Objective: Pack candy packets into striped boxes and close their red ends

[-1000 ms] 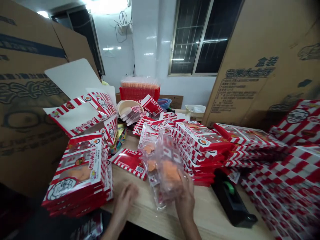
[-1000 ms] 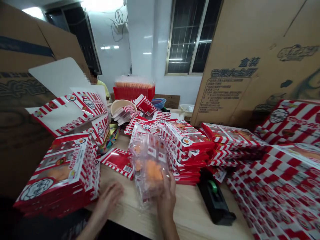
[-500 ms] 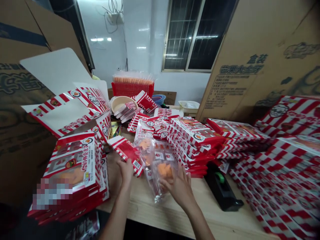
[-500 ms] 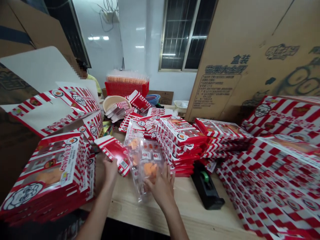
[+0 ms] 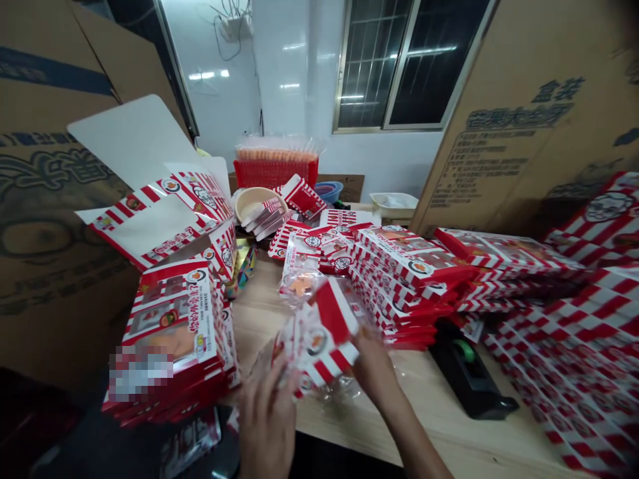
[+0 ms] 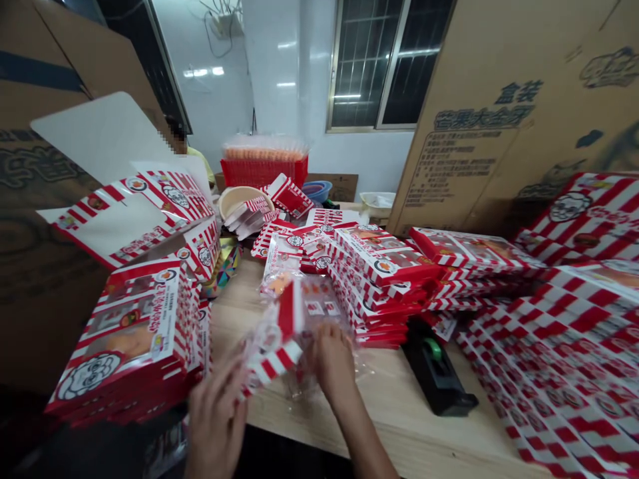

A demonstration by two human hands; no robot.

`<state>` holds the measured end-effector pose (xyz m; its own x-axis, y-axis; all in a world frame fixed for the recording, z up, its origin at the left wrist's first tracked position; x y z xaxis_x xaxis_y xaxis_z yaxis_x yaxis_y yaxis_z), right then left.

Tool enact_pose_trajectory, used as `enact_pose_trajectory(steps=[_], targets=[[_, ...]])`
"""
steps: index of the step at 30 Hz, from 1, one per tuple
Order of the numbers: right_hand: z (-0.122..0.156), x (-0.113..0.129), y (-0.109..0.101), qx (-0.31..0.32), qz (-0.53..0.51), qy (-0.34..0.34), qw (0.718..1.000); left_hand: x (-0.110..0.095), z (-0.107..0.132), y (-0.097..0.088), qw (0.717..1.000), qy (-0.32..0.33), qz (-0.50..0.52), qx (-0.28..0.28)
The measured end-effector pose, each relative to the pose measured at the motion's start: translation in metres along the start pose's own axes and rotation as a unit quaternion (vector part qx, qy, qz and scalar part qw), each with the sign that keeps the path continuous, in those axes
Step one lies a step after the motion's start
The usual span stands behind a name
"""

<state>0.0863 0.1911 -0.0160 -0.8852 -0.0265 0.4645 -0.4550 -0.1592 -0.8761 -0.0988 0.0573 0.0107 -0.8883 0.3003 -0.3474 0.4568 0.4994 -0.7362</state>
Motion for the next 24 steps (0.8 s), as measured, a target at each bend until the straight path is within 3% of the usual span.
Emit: enact_pose_trajectory(steps=[3, 6, 10, 14, 18, 20, 24], targets=[[0.007, -0.024, -0.028, -0.007, -0.024, 0.022, 0.999, -0.007, 0.033, 0.058, 0.983, 0.058, -0.046, 0.171], [0.017, -0.056, -0.049, -0.032, -0.075, 0.016, 0.997, -0.008, 0.038, 0.098, 0.951, 0.093, 0.011, 0.294], [0.033, -0.093, -0.052, -0.087, -0.224, -0.048, 0.969, 0.009, -0.007, 0.098, 0.961, 0.027, 0.056, 0.271], [0.051, -0.119, -0.045, -0.157, -0.311, -0.019, 0.937, 0.032, -0.067, 0.102, 0.951, -0.044, 0.112, 0.285], [0.072, -0.127, -0.042, -0.223, -0.400, -0.005, 0.889, 0.052, -0.109, 0.124, 0.929, -0.094, 0.132, 0.333], [0.079, -0.127, -0.040, -0.233, -0.394, -0.005, 0.889, 0.058, -0.119, 0.135, 0.914, -0.120, 0.147, 0.359], [0.086, -0.113, -0.042, -0.207, -0.284, -0.048, 0.935, 0.058, -0.122, 0.140, 0.890, -0.176, 0.204, 0.368]])
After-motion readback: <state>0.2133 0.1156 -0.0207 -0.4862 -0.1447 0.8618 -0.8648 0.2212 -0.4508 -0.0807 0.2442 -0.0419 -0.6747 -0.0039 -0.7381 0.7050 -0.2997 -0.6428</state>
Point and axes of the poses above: each hand's wrist, its own z-axis away from the middle knuckle, its own y-axis out of the palm, x = y × z, the point moved 8 cm from there along -z, towards the middle knuckle, and after that the axes turned 12 degrees about x, right-handed, at the moved point
